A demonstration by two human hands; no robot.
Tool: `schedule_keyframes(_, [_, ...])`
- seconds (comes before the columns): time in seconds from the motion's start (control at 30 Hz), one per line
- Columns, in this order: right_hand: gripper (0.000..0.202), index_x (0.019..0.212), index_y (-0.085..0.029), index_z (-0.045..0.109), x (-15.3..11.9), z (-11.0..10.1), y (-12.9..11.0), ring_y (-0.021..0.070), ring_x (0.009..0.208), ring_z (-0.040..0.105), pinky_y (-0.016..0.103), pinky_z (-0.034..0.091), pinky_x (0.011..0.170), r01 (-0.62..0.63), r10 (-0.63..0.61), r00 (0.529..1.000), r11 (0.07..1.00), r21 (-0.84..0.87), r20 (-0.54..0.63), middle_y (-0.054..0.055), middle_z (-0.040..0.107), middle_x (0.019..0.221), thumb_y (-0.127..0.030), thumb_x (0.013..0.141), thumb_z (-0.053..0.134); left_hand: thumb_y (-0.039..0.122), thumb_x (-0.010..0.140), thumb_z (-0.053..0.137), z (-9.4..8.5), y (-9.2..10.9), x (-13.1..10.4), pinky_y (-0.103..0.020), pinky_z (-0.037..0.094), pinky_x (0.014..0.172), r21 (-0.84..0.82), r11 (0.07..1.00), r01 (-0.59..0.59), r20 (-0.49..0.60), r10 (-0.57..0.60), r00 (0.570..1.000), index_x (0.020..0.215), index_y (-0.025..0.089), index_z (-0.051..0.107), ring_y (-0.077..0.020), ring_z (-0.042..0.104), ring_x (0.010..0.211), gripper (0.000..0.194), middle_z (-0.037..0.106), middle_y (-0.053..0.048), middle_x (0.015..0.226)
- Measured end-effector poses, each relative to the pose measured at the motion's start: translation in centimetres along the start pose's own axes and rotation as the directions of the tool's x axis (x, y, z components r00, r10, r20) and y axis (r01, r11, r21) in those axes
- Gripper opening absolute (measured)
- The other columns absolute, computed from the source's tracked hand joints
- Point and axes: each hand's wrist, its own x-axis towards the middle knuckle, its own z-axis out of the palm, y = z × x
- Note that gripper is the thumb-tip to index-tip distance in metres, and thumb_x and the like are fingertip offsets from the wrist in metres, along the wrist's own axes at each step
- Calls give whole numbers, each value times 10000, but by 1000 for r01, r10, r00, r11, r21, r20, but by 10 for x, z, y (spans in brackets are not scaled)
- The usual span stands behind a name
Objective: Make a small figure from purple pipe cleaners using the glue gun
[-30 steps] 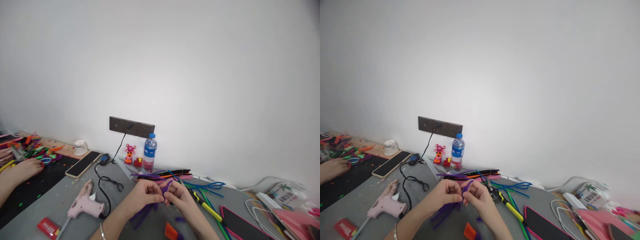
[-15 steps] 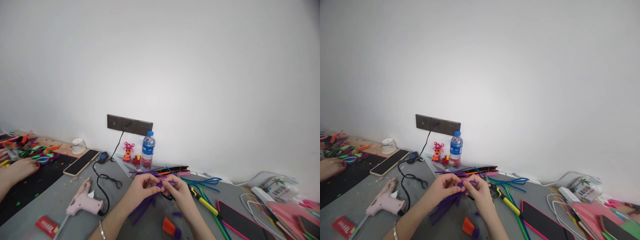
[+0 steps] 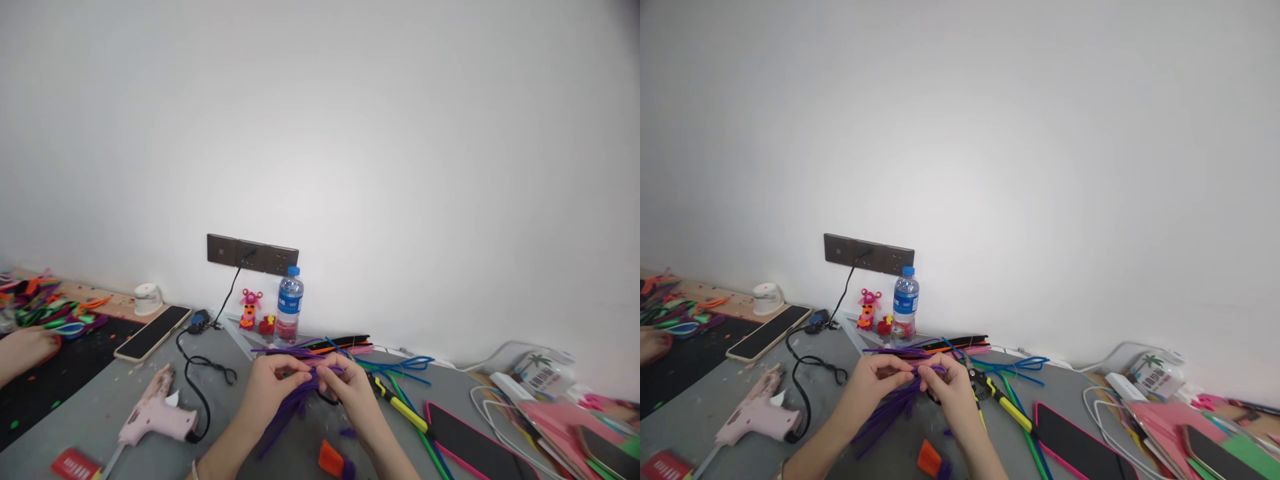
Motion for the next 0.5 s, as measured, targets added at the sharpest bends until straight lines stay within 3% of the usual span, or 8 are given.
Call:
schedule_keyframes(0.13, [463,682,-159,586,1,-1,-4,57,399,325,201,210,423,-4,4,1000,999,-40,3,-41,541,477,-594,644,739,257,702,729,-1,2,0,-258,483,636,42,997,-58,-10,59,998,724,160,760,-197,647,668,104,748,-67,740])
schedule_keyframes(0.27, [447,661,-177,555,2,0,-6,71,409,336,201,234,414,52,-53,998,997,-50,-20,-53,508,493,-586,653,734,257,677,763,1,4,1,-219,462,582,-107,993,-54,-21,52,998,720,162,754,-151,607,620,104,718,-39,692])
schedule_keyframes(0.37, [381,646,-186,559,-1,8,-5,121,504,457,225,351,473,213,-222,969,973,-90,-107,-24,534,567,-529,717,708,302,636,810,7,7,-1,-186,434,516,-338,940,42,-21,-52,998,783,164,756,-113,565,575,209,687,-18,667])
schedule_keyframes(0.5, [261,636,-195,568,-11,20,-4,153,581,495,250,392,535,423,-484,863,848,-318,-144,-1,532,622,-363,817,653,318,547,878,16,10,-6,-159,415,478,-624,768,147,-3,-190,982,713,148,730,-83,532,556,280,632,4,632])
